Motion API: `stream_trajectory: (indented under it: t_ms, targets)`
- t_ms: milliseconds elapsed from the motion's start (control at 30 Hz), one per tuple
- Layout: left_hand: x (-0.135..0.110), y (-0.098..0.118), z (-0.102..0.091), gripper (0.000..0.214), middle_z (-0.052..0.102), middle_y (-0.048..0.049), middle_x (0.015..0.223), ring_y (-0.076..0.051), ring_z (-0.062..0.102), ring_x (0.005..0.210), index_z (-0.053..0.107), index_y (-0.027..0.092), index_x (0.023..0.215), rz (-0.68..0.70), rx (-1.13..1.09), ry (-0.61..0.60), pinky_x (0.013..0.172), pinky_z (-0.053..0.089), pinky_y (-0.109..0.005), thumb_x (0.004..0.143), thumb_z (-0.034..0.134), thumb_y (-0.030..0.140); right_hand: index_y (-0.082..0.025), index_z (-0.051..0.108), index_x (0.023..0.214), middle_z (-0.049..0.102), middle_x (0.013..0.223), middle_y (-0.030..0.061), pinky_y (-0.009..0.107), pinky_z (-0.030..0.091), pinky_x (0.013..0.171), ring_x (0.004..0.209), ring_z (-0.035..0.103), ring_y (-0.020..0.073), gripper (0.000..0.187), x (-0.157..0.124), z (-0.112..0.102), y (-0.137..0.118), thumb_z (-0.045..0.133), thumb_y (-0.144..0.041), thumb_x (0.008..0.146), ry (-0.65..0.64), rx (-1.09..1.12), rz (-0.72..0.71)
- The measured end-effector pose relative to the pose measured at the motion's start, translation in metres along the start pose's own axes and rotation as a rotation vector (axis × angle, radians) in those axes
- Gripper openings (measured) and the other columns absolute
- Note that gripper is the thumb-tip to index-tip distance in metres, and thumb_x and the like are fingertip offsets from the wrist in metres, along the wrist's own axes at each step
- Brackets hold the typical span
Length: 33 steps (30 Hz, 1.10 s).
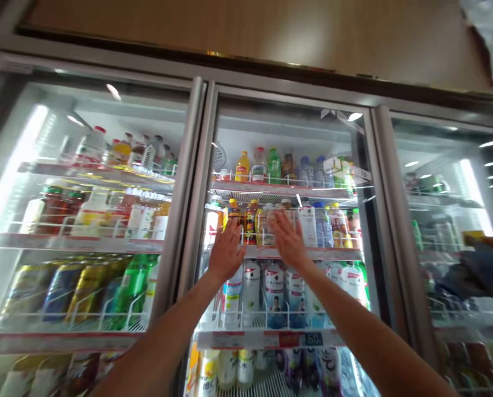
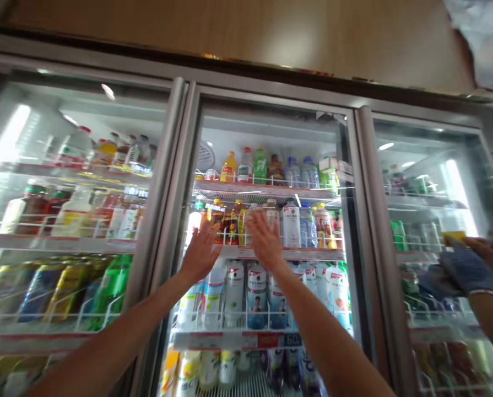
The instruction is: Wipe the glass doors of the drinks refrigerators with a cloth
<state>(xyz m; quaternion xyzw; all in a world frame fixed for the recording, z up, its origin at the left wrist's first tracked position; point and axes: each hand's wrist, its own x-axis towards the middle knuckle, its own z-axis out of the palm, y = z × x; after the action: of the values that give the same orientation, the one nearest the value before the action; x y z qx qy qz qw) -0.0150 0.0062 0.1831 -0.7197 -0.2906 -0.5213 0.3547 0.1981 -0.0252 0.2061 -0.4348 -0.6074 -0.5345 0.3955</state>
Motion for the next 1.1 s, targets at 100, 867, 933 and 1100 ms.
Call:
stream_trajectory:
  t_ms: [100,867,933,1100]
  targets:
    - [-0.011,-0.030,-0.035,0.048,0.029,-0.0097,0.147,-0.020,0.017,0.139,0.034,0.017,0.135,0.025,0.020,0.080,0.113,0.017,-0.045,0.089,0.035,0.031,-0.020,0.042,0.134,0.036,0.144,0.0117,0.051,0.027,0.106,0.136,0.027,0.0235,0.048,0.020,0.005,0.024,0.035,-0.016,0.086,0.183,0.032,0.316]
    - [-0.143,-0.305,-0.146,0.046,0.038,-0.0126,0.142,-0.023,0.032,0.134,0.039,0.017,0.134,-0.301,0.568,-0.031,0.106,0.031,-0.046,0.091,0.030,0.032,-0.008,0.050,0.124,0.038,0.141,0.0170,0.048,0.033,0.106,0.135,0.027,0.0294,0.046,0.167,0.106,-0.402,0.038,-0.004,0.080,0.161,0.591,-0.277]
    - [-0.146,-0.326,-0.152,0.046,0.040,-0.0150,0.140,-0.025,0.033,0.133,0.040,0.015,0.133,-0.363,0.529,0.048,0.105,0.032,-0.048,0.092,0.028,0.033,-0.010,0.054,0.120,0.044,0.137,0.0137,0.045,0.035,0.105,0.133,0.032,0.0274,0.039,0.155,0.112,-0.423,0.041,-0.009,0.082,0.128,0.586,-0.473]
    - [-0.122,-0.350,-0.156,0.047,0.037,-0.0128,0.143,-0.021,0.029,0.135,0.036,0.016,0.135,-0.340,0.346,0.178,0.108,0.030,-0.045,0.093,0.025,0.035,-0.016,0.048,0.127,0.037,0.142,0.0120,0.056,0.022,0.108,0.136,0.024,0.0275,0.050,0.224,0.107,-0.362,0.036,-0.002,0.081,0.165,0.470,-0.243]
